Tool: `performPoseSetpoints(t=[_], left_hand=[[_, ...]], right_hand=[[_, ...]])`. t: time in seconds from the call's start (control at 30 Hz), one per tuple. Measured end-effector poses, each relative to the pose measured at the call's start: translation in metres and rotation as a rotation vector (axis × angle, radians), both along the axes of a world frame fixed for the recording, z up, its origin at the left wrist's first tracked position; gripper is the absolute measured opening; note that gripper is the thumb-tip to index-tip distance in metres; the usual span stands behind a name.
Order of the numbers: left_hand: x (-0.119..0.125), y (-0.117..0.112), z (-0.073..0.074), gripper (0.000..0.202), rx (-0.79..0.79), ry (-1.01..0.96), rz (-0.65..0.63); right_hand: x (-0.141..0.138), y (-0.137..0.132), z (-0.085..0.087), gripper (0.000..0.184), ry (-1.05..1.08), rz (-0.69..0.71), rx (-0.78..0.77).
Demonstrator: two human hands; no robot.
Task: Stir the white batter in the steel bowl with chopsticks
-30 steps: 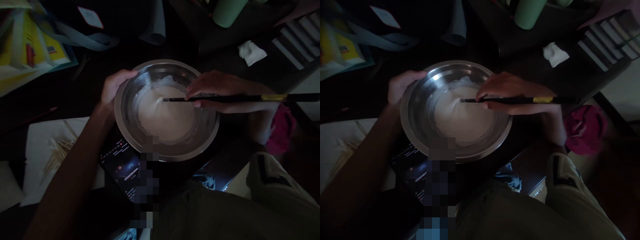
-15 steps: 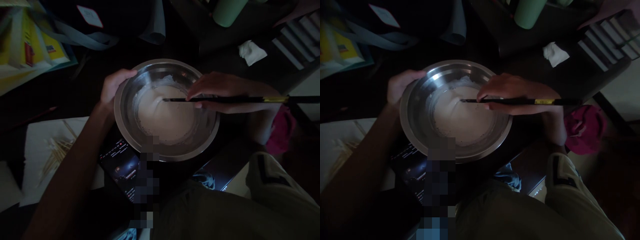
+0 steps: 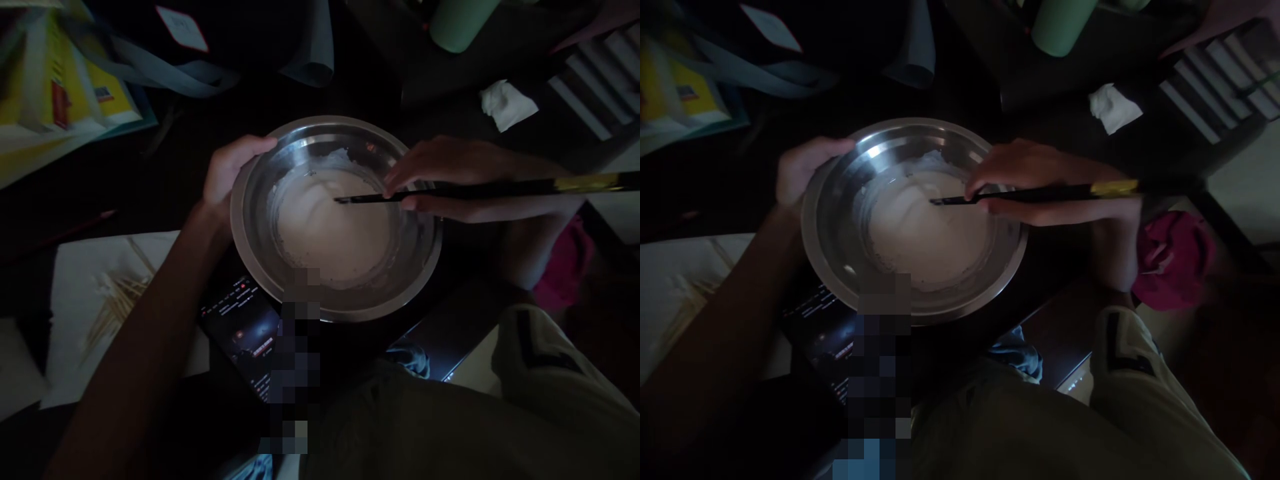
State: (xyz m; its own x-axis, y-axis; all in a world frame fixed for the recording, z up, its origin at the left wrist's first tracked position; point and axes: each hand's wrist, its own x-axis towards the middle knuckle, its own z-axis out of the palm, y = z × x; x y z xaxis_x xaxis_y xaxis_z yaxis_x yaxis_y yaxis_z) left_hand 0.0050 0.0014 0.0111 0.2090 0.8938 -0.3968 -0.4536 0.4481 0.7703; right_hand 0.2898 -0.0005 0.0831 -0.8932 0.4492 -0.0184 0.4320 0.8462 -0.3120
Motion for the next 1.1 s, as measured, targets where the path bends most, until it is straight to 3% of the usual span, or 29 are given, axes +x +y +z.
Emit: performPoseSetpoints(t=[0.1,0.17,0.23,0.33,0.47,0.57,0.63,0.7,0.8,0.87,0.93,1.03,1.1], left_hand=[[0.000,-0.001,0.002,0.032,-0.038,0.009,0.019],[0.000,0.000,0.002,0.033,-0.042,0.016,0.017],[0.000,0.001,0.001,0.034,-0.038,0.016,0.006],[0.000,0.002,0.001,0.033,-0.043,0.015,0.018],[0.002,0.001,0.004,0.037,-0.053,0.007,0.017],[0.002,0.000,0.004,0.037,-0.071,0.016,0.025],[0.002,0.001,0.004,0.034,-0.080,0.024,0.043],[0.002,0.002,0.003,0.034,-0.081,0.032,0.049],[0.002,0.001,0.003,0.034,-0.070,0.028,0.045],[0.002,0.000,0.004,0.033,-0.069,0.030,0.046],[0.002,0.000,0.005,0.033,-0.072,0.038,0.046],[0.003,0.000,0.006,0.037,-0.101,0.056,0.059],[0.002,0.001,0.006,0.039,-0.124,0.045,0.066]], right_hand=[[0.006,0.003,0.008,0.025,-0.048,0.138,-0.129],[-0.001,0.003,0.005,0.022,-0.020,0.313,-0.240],[-0.013,0.001,-0.003,0.023,0.030,0.388,-0.278],[-0.022,-0.002,-0.011,0.026,0.087,0.238,-0.173],[-0.004,0.001,0.000,0.028,-0.013,-0.028,-0.012],[0.005,0.005,0.008,0.024,-0.052,0.161,-0.137],[-0.001,0.004,0.004,0.022,-0.021,0.354,-0.244],[-0.013,0.002,-0.005,0.023,0.047,0.402,-0.267],[-0.020,-0.002,-0.014,0.027,0.118,0.196,-0.145],[-0.013,-0.002,-0.010,0.029,0.057,0.001,-0.032],[-0.002,0.001,-0.002,0.029,-0.018,-0.081,0.001],[0.004,0.004,0.007,0.027,-0.049,0.140,-0.162],[-0.003,0.004,0.003,0.025,-0.023,0.311,-0.253]])
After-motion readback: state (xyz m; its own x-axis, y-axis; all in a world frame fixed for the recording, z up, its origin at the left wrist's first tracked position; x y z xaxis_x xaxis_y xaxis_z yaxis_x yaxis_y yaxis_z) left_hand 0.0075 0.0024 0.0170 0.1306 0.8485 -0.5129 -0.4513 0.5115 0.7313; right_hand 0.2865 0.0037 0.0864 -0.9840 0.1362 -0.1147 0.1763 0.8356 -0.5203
